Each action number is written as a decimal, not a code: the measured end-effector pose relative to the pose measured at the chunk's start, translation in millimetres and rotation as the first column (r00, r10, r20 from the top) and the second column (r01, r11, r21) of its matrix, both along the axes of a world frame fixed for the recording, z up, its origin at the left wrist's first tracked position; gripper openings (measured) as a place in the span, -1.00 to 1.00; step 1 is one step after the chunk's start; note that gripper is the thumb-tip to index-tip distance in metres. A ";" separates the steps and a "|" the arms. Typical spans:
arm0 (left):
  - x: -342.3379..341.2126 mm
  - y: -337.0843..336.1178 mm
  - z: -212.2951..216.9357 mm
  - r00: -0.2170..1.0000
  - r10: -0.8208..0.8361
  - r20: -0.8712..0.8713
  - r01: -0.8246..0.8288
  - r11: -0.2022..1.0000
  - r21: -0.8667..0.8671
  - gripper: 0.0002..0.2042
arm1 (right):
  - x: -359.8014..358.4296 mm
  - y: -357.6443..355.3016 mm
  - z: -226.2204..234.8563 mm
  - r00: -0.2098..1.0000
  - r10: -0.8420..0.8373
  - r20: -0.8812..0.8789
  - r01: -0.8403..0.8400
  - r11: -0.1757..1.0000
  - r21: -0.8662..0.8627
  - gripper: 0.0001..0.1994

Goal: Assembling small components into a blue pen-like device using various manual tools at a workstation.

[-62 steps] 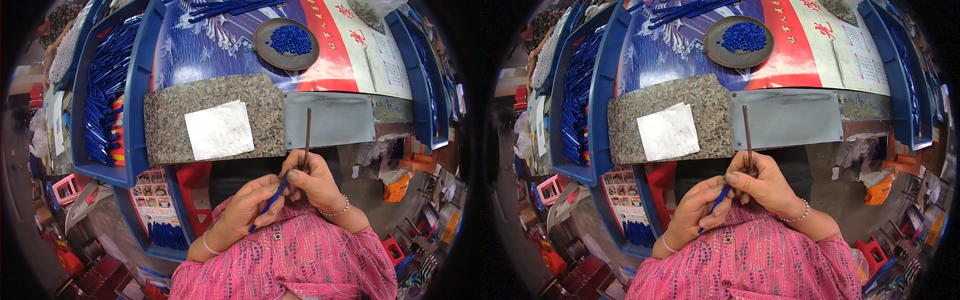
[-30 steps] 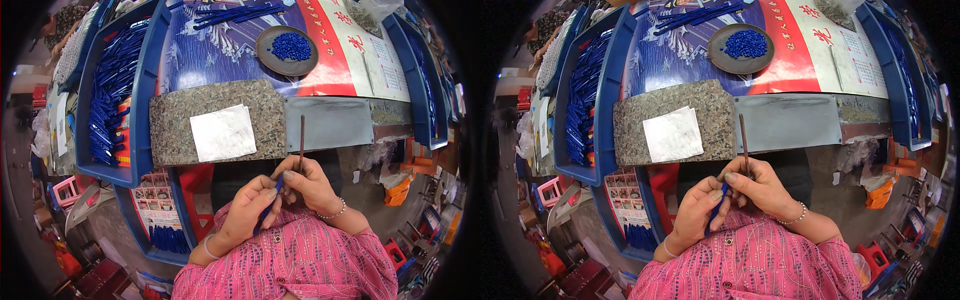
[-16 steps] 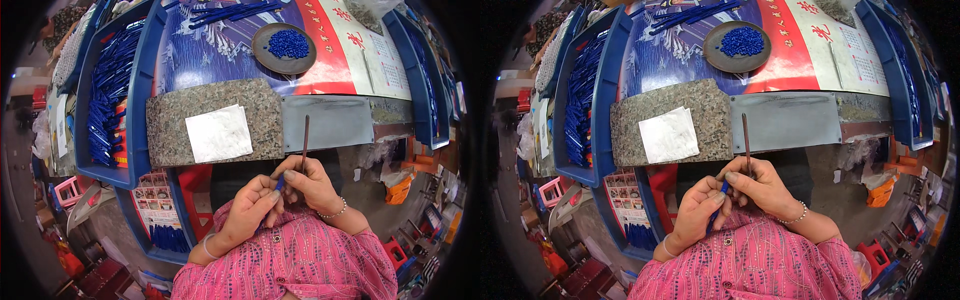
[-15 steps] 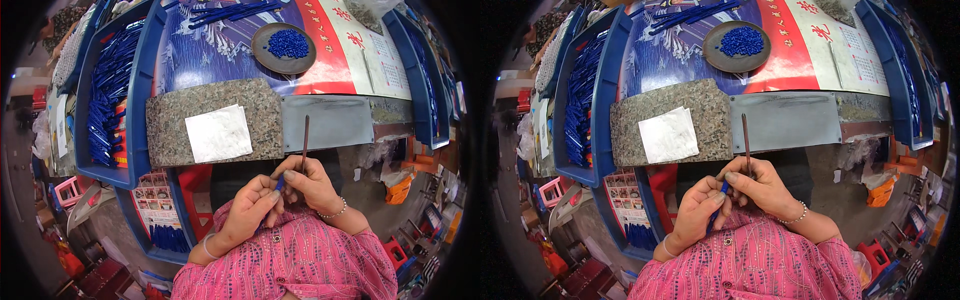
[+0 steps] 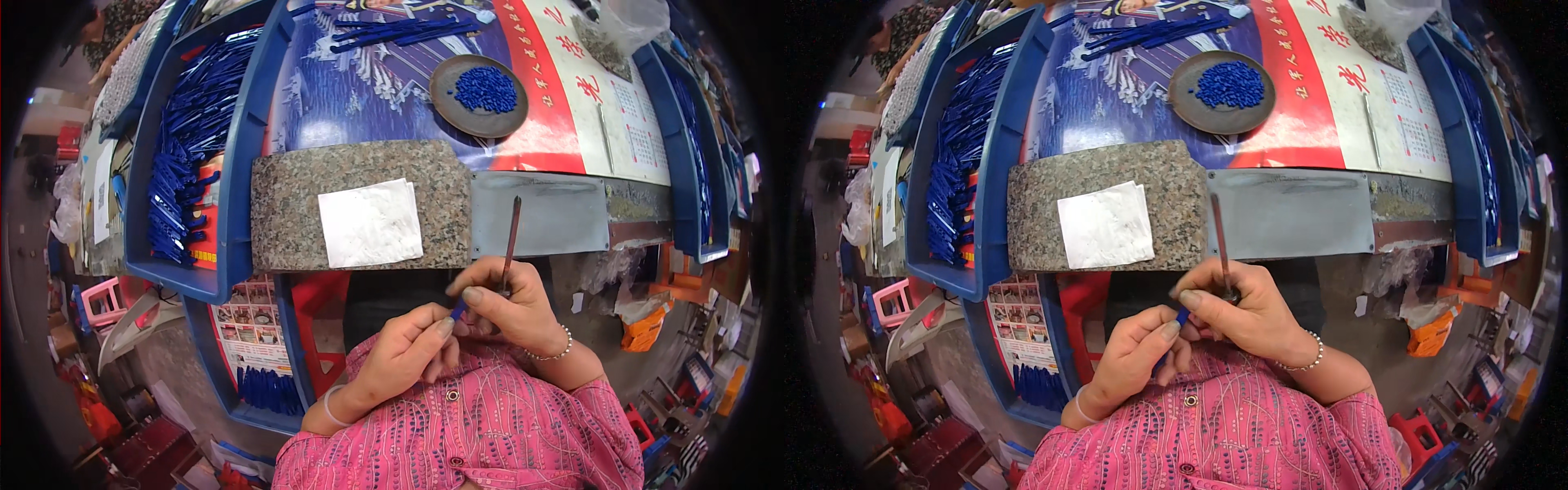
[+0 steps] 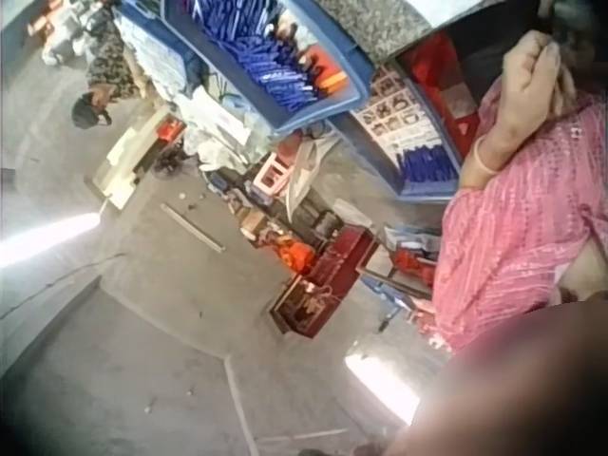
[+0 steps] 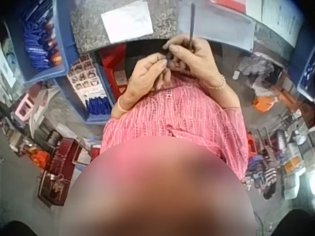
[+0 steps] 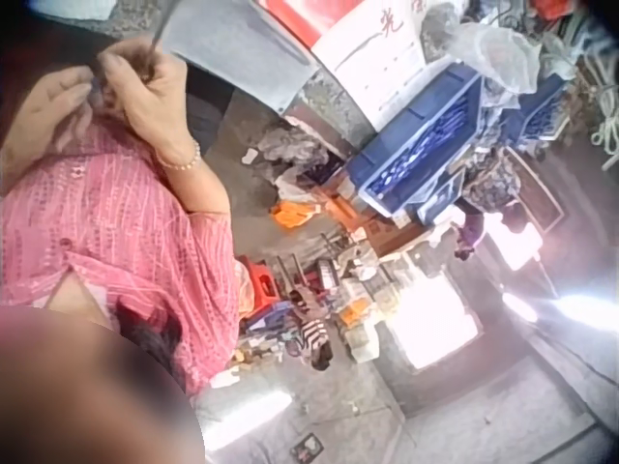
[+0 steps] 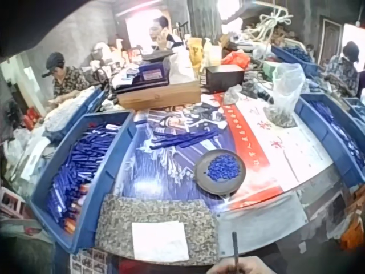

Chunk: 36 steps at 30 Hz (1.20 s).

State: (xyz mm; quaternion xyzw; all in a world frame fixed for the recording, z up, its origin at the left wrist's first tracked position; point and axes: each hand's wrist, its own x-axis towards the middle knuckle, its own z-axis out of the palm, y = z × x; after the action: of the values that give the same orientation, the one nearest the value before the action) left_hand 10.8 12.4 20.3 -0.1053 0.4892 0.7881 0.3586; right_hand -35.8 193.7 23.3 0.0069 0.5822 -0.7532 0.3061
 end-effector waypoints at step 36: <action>-19.5 -47.4 -24.8 0.964 0.245 0.104 -0.254 0.963 0.087 -0.75 | -59.2 -58.0 44.0 0.803 0.183 -0.567 0.123 0.880 0.458 -0.48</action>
State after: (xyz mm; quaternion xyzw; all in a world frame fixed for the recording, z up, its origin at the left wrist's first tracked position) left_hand -8.7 -35.0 -4.6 -0.1845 0.4152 0.8446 0.2832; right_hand -95.0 135.7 67.2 -0.1649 0.8141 -0.5461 0.1090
